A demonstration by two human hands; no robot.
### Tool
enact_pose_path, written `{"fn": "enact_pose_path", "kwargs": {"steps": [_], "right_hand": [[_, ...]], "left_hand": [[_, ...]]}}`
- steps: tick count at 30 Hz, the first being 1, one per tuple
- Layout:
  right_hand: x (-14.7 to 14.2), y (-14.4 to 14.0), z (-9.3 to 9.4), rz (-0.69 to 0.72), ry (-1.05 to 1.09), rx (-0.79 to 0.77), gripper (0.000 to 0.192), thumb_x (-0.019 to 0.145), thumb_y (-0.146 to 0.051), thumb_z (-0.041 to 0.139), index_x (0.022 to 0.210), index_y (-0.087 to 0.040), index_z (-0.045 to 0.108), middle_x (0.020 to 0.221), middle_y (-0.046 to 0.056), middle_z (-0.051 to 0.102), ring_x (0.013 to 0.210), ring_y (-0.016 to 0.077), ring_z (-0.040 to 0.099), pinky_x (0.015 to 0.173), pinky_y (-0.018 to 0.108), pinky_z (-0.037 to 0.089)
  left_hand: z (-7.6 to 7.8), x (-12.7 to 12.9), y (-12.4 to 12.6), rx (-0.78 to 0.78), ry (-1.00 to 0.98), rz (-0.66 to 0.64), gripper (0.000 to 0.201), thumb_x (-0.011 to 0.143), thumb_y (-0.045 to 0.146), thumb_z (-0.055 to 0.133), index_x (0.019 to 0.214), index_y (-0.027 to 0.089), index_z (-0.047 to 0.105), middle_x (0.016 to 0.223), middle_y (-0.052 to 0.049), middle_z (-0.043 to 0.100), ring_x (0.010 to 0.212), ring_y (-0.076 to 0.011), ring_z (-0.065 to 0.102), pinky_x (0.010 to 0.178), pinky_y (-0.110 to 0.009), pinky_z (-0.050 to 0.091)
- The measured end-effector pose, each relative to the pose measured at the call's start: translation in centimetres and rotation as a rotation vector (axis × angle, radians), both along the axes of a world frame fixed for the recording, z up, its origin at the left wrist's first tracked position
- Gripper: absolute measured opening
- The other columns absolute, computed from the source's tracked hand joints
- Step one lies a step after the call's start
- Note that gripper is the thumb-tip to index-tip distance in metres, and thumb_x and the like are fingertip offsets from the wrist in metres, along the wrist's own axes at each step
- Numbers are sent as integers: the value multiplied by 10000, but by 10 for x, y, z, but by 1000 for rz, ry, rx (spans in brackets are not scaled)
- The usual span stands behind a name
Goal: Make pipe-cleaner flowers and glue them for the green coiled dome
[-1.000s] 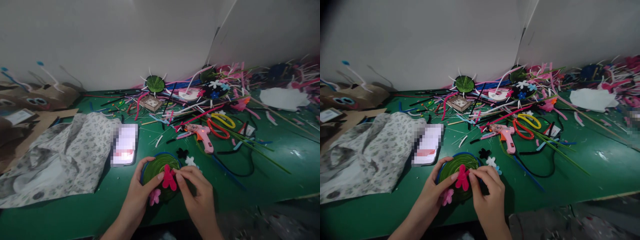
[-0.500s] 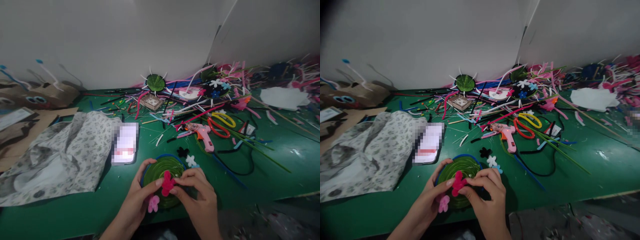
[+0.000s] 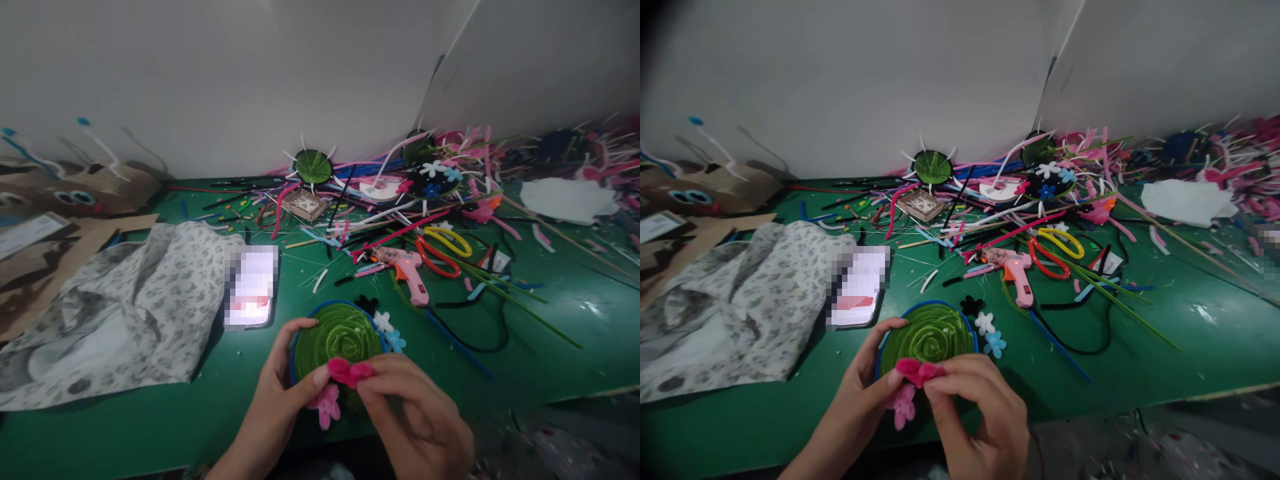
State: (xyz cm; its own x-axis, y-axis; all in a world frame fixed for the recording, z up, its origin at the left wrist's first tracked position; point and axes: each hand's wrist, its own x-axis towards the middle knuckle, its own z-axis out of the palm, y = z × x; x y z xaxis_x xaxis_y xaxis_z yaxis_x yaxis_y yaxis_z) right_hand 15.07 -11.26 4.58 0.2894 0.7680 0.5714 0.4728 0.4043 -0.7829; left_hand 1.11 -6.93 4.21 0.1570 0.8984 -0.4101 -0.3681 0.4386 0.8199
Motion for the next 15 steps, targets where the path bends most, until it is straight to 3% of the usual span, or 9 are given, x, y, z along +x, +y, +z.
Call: {"fn": "enact_pose_path", "kwargs": {"steps": [2,4,8,12,15], "right_hand": [[1,-1,3,-115,-73,144,183,805,-57,644,880,-220,678,813,15,714,745,152,685,638,266,577],[5,0,5,-210,-265,283,167,820,-56,627,886,-189,703,822,28,732,761,156,701,673,266,591],[13,3,5,-66,-643,305,175,845,-50,592,953,-126,707,892,58,756,876,181,719,804,289,601],[13,4,-2,30,-699,297,185,886,-61,537,950,-115,701,941,56,755,958,173,704,862,293,592],[13,2,-1,31,-785,331,163,882,-64,549,907,-117,701,924,36,757,940,151,708,904,259,575]], "left_hand": [[-1,1,0,-12,-12,31,576,613,256,852,1104,239,552,876,-6,703,701,-140,694,589,-170,547],[-1,1,0,-30,2,26,557,631,242,839,1102,249,543,860,5,698,708,-141,693,598,-181,551],[0,0,0,-41,-22,25,551,627,232,832,1090,242,533,831,15,693,651,-114,674,584,-163,531],[-1,0,2,-105,-48,-28,425,703,362,768,1042,241,541,613,77,600,343,-36,488,367,-124,379],[-4,1,3,-76,-7,3,442,655,343,806,987,228,538,703,43,648,473,-75,596,461,-142,466]]}}
